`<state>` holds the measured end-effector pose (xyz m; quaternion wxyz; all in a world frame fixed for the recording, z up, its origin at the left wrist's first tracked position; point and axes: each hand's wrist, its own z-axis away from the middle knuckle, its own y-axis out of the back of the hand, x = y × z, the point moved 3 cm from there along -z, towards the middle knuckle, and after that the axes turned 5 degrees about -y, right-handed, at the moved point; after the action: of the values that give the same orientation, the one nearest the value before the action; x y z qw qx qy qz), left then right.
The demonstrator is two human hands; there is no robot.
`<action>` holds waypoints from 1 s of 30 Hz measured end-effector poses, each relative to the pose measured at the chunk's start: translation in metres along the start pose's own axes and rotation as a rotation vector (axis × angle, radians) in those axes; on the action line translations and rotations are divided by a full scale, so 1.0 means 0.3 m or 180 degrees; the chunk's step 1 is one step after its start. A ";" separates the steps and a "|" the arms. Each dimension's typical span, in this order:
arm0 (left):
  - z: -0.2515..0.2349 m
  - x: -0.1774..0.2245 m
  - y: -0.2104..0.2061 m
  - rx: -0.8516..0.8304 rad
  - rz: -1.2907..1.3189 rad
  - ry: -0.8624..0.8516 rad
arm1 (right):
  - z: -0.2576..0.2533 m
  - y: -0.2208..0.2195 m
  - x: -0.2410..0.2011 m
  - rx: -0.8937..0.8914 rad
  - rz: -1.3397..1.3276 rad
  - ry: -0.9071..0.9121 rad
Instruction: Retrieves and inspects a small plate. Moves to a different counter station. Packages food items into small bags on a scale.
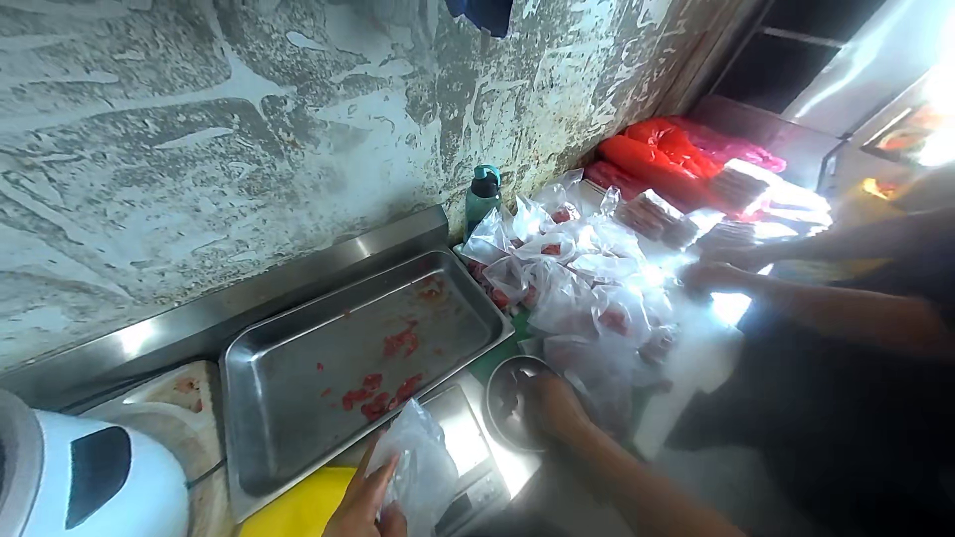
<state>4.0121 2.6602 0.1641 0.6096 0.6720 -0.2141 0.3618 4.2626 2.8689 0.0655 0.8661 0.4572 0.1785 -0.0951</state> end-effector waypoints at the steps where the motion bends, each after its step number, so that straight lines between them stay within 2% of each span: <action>1: -0.001 0.001 0.002 0.0011 0.0000 -0.0002 | 0.010 0.036 0.011 -0.0005 -0.0501 -0.0114; 4: -0.010 0.028 0.009 0.0103 0.0021 0.0010 | 0.069 0.116 0.017 0.0064 -0.2051 -0.0184; 7: -0.055 0.076 -0.017 0.0102 -0.0134 0.0055 | 0.219 0.185 -0.078 -0.0525 -0.3365 0.0202; 9: -0.098 0.107 -0.054 -0.0032 -0.0337 0.0156 | 0.324 0.217 -0.173 -0.1034 -0.3592 0.0505; 12: -0.142 0.158 -0.101 -0.0125 -0.0299 0.0091 | 0.396 0.198 -0.298 -0.1664 -0.3159 0.0630; 14: -0.151 0.185 -0.118 -0.0315 -0.0219 -0.0011 | 0.386 0.145 -0.353 -0.1668 -0.3012 0.0177; 17: -0.151 0.191 -0.125 -0.0748 -0.0249 0.0093 | 0.371 0.084 -0.405 -0.1529 -0.3382 -0.0572; 19: -0.158 0.152 -0.115 -0.0844 -0.0053 0.0230 | 0.382 0.087 -0.423 -0.1776 -0.3236 -0.0461; 22: -0.179 0.081 -0.077 -0.0816 0.0366 0.0231 | 0.399 0.151 -0.421 -0.1987 -0.2354 0.0130; 24: -0.199 0.072 -0.040 -0.0741 0.0396 0.0171 | 0.395 0.217 -0.399 -0.1568 -0.2023 0.0556; 26: -0.218 0.065 -0.017 -0.0826 0.0314 0.0187 | 0.337 0.255 -0.349 -0.0717 -0.2067 0.0652; 28: -0.236 0.033 -0.039 -0.1077 0.0196 0.0228 | 0.218 0.237 -0.273 -0.0019 -0.1534 0.0289; 30: -0.228 0.022 -0.070 -0.1290 0.0259 0.0179 | 0.101 0.155 -0.196 -0.0025 -0.0740 -0.0094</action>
<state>4.0163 2.7312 0.1549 0.7230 0.5160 -0.2924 0.3543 4.2305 2.8703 0.1399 0.8535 0.4285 0.2180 -0.2009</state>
